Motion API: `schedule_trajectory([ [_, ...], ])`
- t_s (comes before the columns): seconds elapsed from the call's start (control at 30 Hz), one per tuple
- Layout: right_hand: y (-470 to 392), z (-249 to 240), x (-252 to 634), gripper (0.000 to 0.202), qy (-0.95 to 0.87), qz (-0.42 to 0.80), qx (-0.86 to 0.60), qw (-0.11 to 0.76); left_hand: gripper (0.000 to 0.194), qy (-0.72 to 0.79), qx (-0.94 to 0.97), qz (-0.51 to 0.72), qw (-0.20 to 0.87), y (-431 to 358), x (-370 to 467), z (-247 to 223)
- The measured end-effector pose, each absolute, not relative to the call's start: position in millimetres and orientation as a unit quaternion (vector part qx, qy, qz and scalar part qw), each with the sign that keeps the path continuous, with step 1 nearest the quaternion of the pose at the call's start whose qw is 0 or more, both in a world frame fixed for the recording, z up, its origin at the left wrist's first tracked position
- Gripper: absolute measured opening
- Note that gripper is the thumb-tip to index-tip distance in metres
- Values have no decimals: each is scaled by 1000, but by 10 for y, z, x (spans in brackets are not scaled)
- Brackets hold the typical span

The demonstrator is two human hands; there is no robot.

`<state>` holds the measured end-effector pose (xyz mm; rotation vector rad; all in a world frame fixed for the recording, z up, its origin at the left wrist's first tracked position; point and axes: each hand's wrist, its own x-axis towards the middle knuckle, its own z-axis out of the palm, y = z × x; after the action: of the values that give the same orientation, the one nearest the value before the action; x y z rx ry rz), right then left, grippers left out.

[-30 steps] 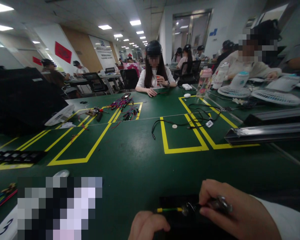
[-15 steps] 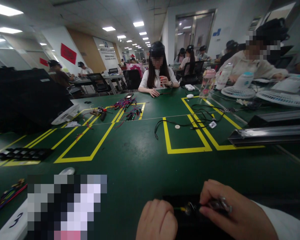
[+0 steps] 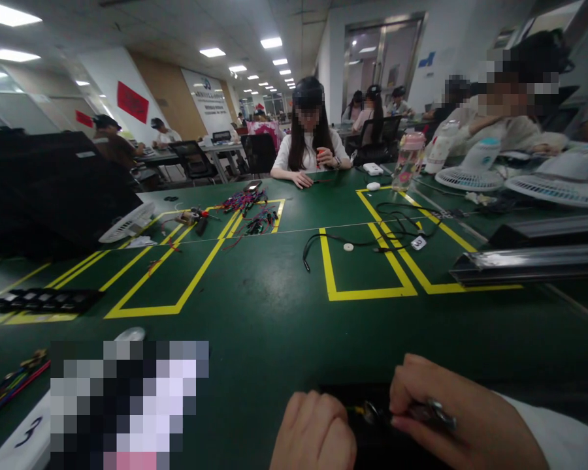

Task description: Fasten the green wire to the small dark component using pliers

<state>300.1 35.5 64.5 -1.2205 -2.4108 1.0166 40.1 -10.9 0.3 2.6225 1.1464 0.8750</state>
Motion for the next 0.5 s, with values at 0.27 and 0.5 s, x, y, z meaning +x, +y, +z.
schedule_trajectory([
  [0.27, 557, 735, 3050, 11, -858, 362, -349, 105, 48, 367, 874, 309, 74, -74, 389, -20],
  [0.5, 701, 791, 3007, 12, -886, 355, -285, 91, 47, 381, 868, 310, 65, -102, 448, -115],
])
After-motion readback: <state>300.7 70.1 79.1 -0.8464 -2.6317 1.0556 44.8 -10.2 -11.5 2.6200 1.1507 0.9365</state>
